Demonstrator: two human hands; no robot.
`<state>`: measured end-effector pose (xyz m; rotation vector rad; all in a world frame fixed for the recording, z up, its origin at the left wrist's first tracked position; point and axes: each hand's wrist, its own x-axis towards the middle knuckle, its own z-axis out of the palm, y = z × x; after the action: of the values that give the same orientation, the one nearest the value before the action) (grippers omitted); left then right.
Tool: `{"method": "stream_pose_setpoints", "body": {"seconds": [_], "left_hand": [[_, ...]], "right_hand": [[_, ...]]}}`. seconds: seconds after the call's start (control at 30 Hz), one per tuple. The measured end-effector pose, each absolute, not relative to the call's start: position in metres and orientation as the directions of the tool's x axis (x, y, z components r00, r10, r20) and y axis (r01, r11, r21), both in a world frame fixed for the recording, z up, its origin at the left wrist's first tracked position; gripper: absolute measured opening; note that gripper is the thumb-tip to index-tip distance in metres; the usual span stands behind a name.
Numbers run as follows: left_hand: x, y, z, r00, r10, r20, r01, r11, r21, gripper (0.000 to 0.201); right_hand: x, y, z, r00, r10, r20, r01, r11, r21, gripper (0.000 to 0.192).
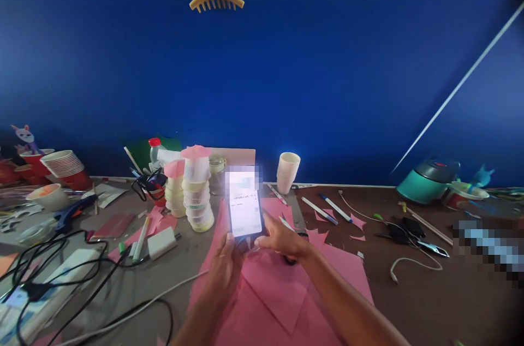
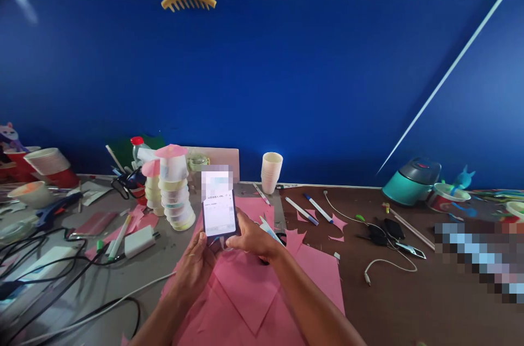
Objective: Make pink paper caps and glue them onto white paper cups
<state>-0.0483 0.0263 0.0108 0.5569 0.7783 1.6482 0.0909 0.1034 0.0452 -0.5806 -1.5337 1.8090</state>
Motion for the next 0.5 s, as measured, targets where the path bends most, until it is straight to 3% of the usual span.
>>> {"method": "stream_pose_setpoints", "body": {"seconds": [0.4,0.5], "left_hand": [[-0.047,0.027,0.009,-0.242,0.969,-0.049,-0.682,-0.134,0.719,0.041],[-0.047,0.027,0.006,-0.245,0.968,-0.056,-0.691,-0.134,0.710,0.040]], "right_hand": [[0.081,0.101,0.042,-0.517,0.854,0.052,-0.261,-0.100,-0.960,0.045],[0.083,0.101,0.040,-0.536,0.842,0.052,-0.268,-0.111,-0.957,0.043]]}}
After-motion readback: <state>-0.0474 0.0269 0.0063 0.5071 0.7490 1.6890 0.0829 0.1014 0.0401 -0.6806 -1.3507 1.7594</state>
